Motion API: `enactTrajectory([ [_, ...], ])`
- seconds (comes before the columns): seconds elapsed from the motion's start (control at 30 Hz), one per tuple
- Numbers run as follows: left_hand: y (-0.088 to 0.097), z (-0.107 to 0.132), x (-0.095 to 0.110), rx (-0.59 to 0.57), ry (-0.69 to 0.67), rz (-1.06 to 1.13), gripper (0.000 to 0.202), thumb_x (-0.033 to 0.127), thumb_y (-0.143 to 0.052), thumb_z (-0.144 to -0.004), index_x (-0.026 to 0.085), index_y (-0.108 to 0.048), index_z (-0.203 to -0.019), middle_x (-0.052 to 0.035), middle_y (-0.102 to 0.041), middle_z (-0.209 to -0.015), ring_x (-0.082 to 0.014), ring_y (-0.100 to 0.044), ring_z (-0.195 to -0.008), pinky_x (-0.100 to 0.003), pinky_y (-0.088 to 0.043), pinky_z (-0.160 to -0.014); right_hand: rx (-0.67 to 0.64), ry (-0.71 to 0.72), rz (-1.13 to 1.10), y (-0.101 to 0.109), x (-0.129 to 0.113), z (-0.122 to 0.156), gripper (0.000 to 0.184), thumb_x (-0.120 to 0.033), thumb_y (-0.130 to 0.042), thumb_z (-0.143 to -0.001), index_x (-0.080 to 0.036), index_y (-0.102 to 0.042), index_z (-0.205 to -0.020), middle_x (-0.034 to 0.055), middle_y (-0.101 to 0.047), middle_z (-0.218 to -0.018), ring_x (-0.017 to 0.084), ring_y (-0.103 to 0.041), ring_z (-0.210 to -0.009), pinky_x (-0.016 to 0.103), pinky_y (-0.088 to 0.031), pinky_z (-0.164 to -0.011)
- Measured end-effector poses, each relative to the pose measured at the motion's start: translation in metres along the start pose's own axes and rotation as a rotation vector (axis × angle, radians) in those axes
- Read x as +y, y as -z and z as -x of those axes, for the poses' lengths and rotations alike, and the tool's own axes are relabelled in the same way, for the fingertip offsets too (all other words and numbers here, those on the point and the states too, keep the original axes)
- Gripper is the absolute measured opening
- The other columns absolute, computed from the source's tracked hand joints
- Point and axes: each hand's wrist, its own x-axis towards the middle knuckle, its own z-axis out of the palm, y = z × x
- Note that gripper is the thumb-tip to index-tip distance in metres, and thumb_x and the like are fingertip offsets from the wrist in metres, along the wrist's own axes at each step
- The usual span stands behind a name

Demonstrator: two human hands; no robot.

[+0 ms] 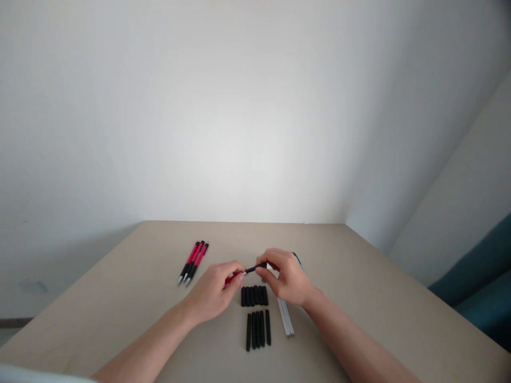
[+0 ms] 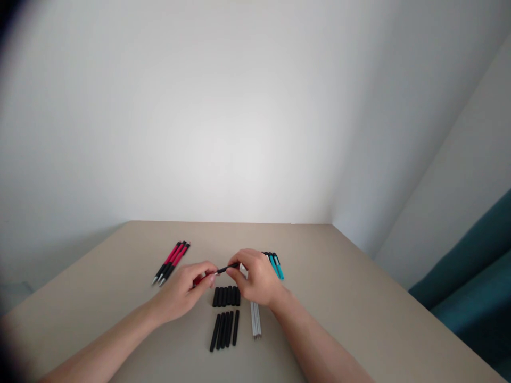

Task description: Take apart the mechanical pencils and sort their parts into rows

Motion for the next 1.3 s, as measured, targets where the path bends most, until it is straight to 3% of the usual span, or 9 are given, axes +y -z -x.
enactTrajectory([
  [0.07, 0.000, -0.001, 0.000, 0.002, -0.002, -0.014, 0.024, 0.033, -0.041, -0.090, 0.018, -0.060, -0.091, 0.0004, -0.061, -0.071, -0.0122, -0.052, -0.062, -0.021, -0.036, -0.059, -0.016, 0.009, 0.002, -0.001, -0.001, 0.000, 0.006, -0.020, -0.055, -0.082, -0.018, -0.060, -0.081, 0.0008, -0.057, -0.069, 0.012, -0.047, -0.063, 0.024, -0.033, -0.058],
  [0.2, -0.001, -0.002, -0.002, -0.010, -0.011, -0.044, 0.035, 0.037, -0.034, -0.093, 0.017, -0.058, -0.076, -0.0006, -0.058, -0.067, -0.0136, -0.050, -0.063, -0.023, -0.035, -0.059, 0.029, 0.007, -0.023, -0.003, -0.001, 0.000, 0.013, -0.024, -0.049, -0.087, -0.018, -0.060, -0.084, 0.0018, -0.057, -0.070, 0.012, -0.047, -0.063, 0.024, -0.034, -0.058],
  [0.3, -0.001, -0.001, -0.004, -0.010, -0.003, -0.032, 0.037, 0.034, -0.029, -0.094, 0.017, -0.057, -0.075, -0.0015, -0.058, -0.069, -0.0144, -0.052, -0.066, -0.023, -0.037, -0.063, 0.086, -0.025, -0.030, -0.003, 0.001, 0.001, 0.019, -0.028, -0.045, -0.090, -0.017, -0.059, -0.083, 0.0023, -0.057, -0.069, 0.012, -0.047, -0.061, 0.025, -0.034, -0.057],
  [0.53, 0.000, 0.000, 0.001, -0.026, 0.012, -0.013, 0.030, 0.036, -0.034, -0.093, 0.018, -0.058, -0.098, 0.0014, -0.055, -0.065, -0.0129, -0.048, -0.058, -0.022, -0.033, -0.057, 0.072, -0.013, -0.011, -0.002, -0.001, 0.001, 0.022, -0.029, -0.044, -0.090, -0.017, -0.059, -0.079, 0.0031, -0.058, -0.069, 0.013, -0.049, -0.063, 0.025, -0.035, -0.058],
  [0.67, -0.001, -0.001, 0.000, -0.016, -0.005, -0.054, 0.033, 0.036, -0.032, -0.093, 0.019, -0.057, -0.079, 0.0023, -0.050, -0.061, -0.0121, -0.043, -0.056, -0.022, -0.029, -0.055, 0.065, -0.004, -0.001, -0.004, 0.000, 0.000, 0.022, -0.029, -0.044, -0.090, -0.017, -0.058, -0.078, 0.0033, -0.058, -0.069, 0.013, -0.050, -0.064, 0.025, -0.035, -0.058],
  [0.87, -0.002, -0.001, -0.003, -0.004, 0.002, -0.081, 0.028, 0.033, -0.033, -0.093, 0.019, -0.054, -0.078, 0.0031, -0.049, -0.060, -0.0122, -0.044, -0.056, -0.022, -0.028, -0.055, 0.112, -0.024, -0.009, -0.004, 0.003, 0.001, 0.021, -0.030, -0.045, -0.089, -0.017, -0.059, -0.080, 0.0033, -0.058, -0.069, 0.013, -0.049, -0.063, 0.025, -0.036, -0.058],
  [1.1, -0.001, -0.003, -0.009, 0.099, 0.099, -0.138, 0.030, 0.035, -0.033, -0.092, 0.019, -0.053, -0.076, 0.0023, -0.051, -0.058, -0.0131, -0.047, -0.054, -0.023, -0.029, -0.054, 0.242, -0.094, -0.005, -0.003, 0.002, 0.003, 0.017, -0.030, -0.050, -0.087, -0.018, -0.061, -0.081, 0.0030, -0.059, -0.070, 0.013, -0.048, -0.060, 0.025, -0.037, -0.057],
  [1.2, 0.000, -0.004, -0.010, 0.169, 0.158, -0.118, 0.032, 0.037, -0.032, -0.092, 0.019, -0.051, -0.074, 0.0032, -0.049, -0.054, -0.0128, -0.046, -0.050, -0.023, -0.029, -0.051, 0.256, -0.100, -0.016, -0.002, 0.000, 0.003, 0.016, -0.030, -0.052, -0.086, -0.018, -0.061, -0.082, 0.0027, -0.059, -0.069, 0.012, -0.047, -0.059, 0.025, -0.037, -0.057],
  [1.3, 0.001, -0.005, -0.008, 0.189, 0.159, -0.030, 0.032, 0.039, -0.032, -0.093, 0.019, -0.051, -0.075, 0.0023, -0.055, -0.056, -0.0126, -0.049, -0.050, -0.022, -0.032, -0.051, 0.242, -0.089, -0.045, -0.003, -0.001, 0.003, 0.015, -0.031, -0.053, -0.085, -0.018, -0.061, -0.082, 0.0031, -0.059, -0.070, 0.012, -0.047, -0.059, 0.025, -0.038, -0.056],
])
